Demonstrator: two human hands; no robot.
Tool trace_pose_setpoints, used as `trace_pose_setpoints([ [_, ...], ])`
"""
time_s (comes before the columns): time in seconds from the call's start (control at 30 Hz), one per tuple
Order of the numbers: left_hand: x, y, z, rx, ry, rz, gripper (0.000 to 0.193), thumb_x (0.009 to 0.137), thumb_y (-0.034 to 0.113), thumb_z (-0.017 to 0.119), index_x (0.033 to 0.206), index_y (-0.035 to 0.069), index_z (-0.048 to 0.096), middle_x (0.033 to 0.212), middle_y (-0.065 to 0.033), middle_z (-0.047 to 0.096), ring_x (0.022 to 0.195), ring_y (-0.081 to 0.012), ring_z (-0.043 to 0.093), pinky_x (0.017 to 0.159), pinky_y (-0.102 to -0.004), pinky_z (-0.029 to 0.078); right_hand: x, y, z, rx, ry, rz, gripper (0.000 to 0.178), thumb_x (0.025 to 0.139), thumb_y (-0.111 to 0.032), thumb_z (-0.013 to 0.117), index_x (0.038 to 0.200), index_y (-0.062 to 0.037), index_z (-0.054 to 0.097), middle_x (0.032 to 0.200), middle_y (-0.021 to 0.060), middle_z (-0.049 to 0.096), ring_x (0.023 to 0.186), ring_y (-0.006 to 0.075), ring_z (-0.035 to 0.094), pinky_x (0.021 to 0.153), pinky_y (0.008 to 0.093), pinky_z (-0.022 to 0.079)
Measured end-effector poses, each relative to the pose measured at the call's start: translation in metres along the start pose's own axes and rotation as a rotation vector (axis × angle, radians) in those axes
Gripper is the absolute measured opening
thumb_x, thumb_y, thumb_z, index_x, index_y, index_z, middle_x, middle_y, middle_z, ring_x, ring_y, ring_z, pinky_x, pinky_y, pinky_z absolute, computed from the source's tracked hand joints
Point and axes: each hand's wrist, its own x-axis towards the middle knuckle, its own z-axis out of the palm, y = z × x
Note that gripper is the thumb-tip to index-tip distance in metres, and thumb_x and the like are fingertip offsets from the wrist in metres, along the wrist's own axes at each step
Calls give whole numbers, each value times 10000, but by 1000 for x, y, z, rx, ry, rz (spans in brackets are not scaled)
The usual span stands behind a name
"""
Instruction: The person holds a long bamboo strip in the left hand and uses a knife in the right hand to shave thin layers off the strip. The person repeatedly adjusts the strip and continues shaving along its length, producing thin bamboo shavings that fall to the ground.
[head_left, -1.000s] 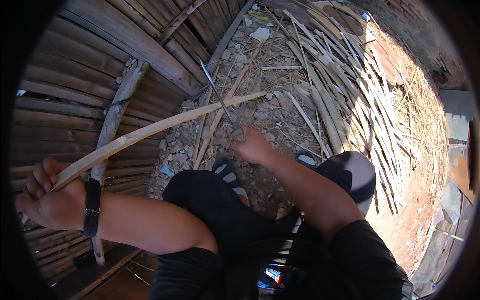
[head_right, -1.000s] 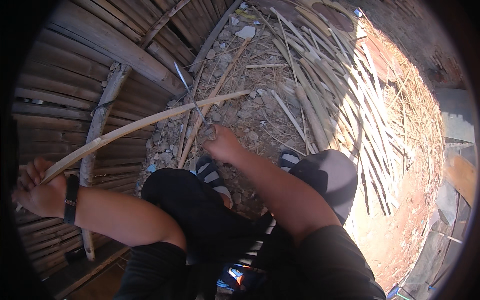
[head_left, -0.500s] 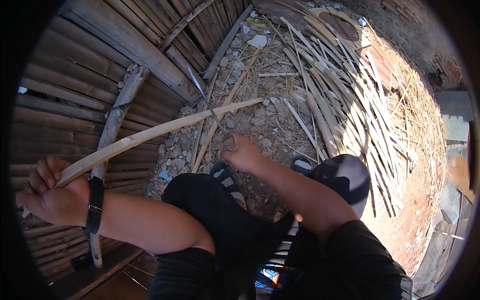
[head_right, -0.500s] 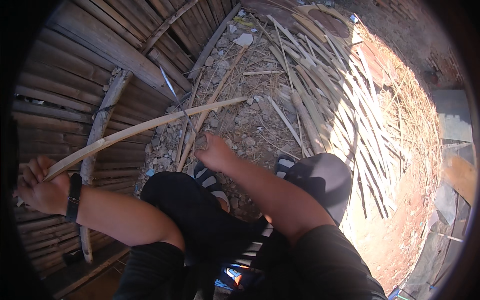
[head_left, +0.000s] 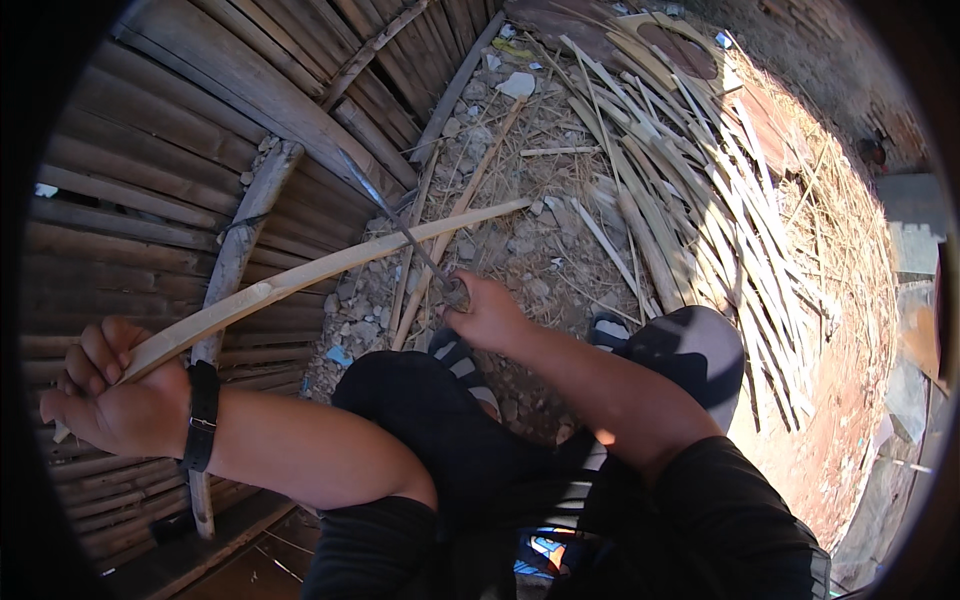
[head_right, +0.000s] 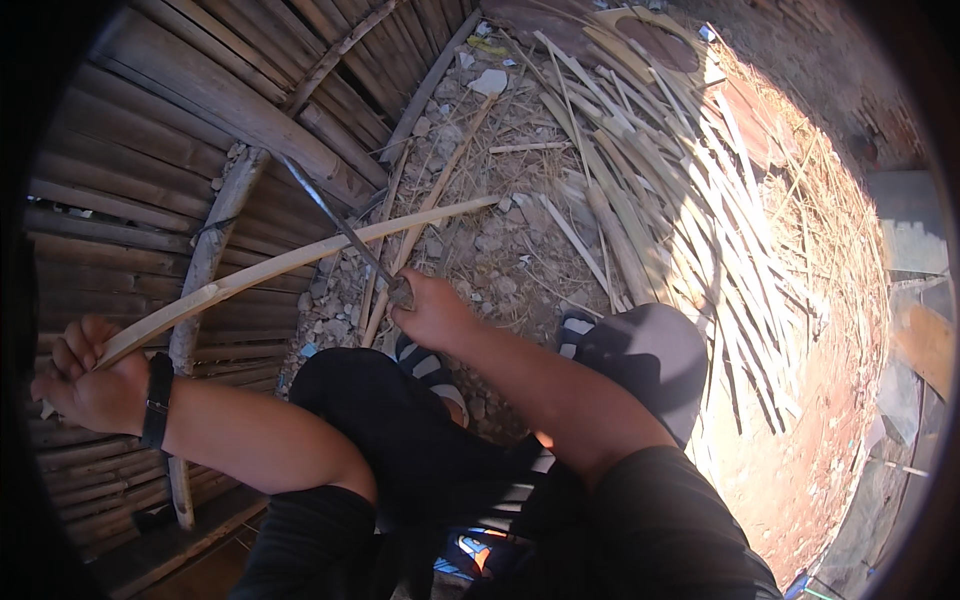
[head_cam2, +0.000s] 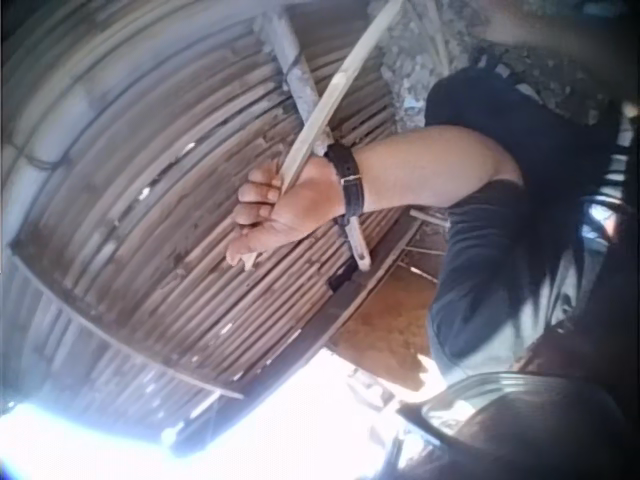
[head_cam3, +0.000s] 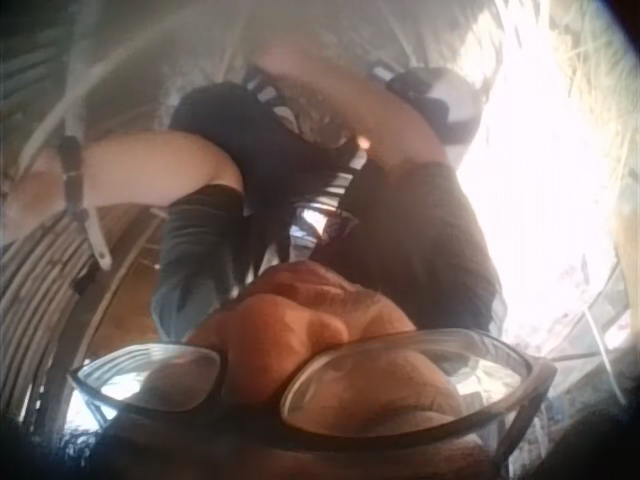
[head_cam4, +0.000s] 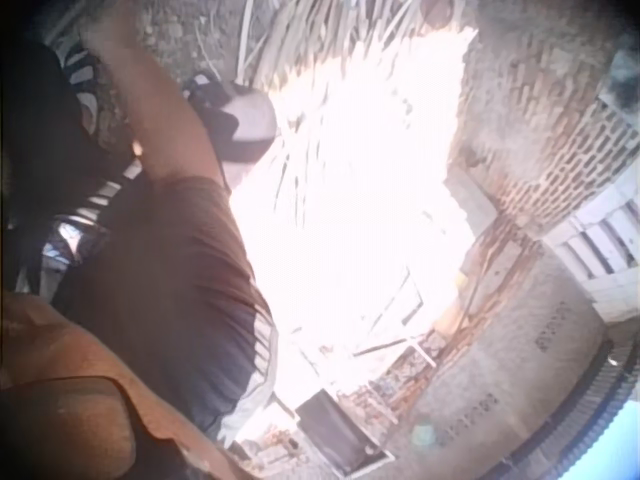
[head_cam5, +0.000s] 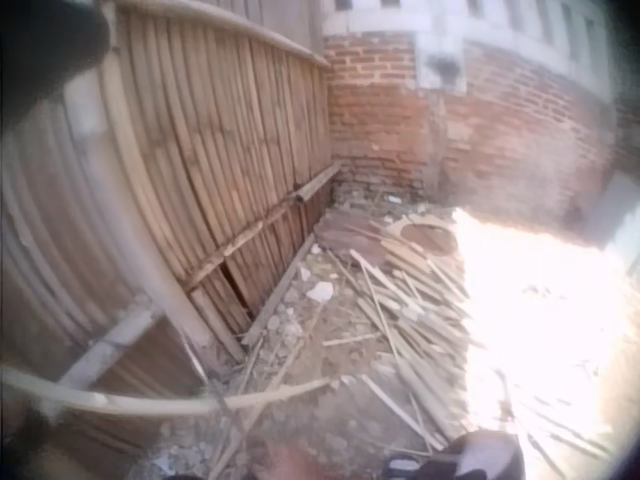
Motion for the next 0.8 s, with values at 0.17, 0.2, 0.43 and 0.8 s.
trace_pose_setpoints([
  [0.17, 0, 2, -1, -45, -48, -53, 379, 1003, 399, 514, 765, 163, 336, 596, 40, 296, 505, -86, 316, 478, -244, 278, 4, 31, -4, 161, -157, 119, 304, 825, -106, 692, 1071, 9, 556, 792, 154, 660, 632, 197, 656, 576, 342, 518],
  [0.2, 1, -1, -3, -70, -53, -65, 379, 1001, 397, 520, 763, 164, 339, 596, 41, 297, 505, -84, 315, 479, -244, 276, 4, 50, -5, 239, -140, 252, 286, 831, -95, 690, 1060, 5, 551, 777, 132, 655, 592, 172, 641, 539, 330, 509],
  [0.43, 1, 0, -10, -234, -117, -81, 351, 922, 386, 653, 739, 182, 434, 591, 64, 324, 529, -76, 338, 512, -237, 261, 9, 13, -16, 410, -225, 360, 298, 825, -121, 697, 1058, -10, 548, 741, 96, 631, 534, 149, 599, 503, 311, 491],
  [0.8, 7, -1, -18, -481, -292, -199, 354, 802, 390, 789, 726, 175, 518, 579, 80, 400, 536, -72, 358, 540, -247, 254, 21, 34, -31, 233, -226, 528, 314, 764, -165, 723, 1023, -40, 598, 722, 109, 648, 642, 230, 649, 664, 379, 520],
])
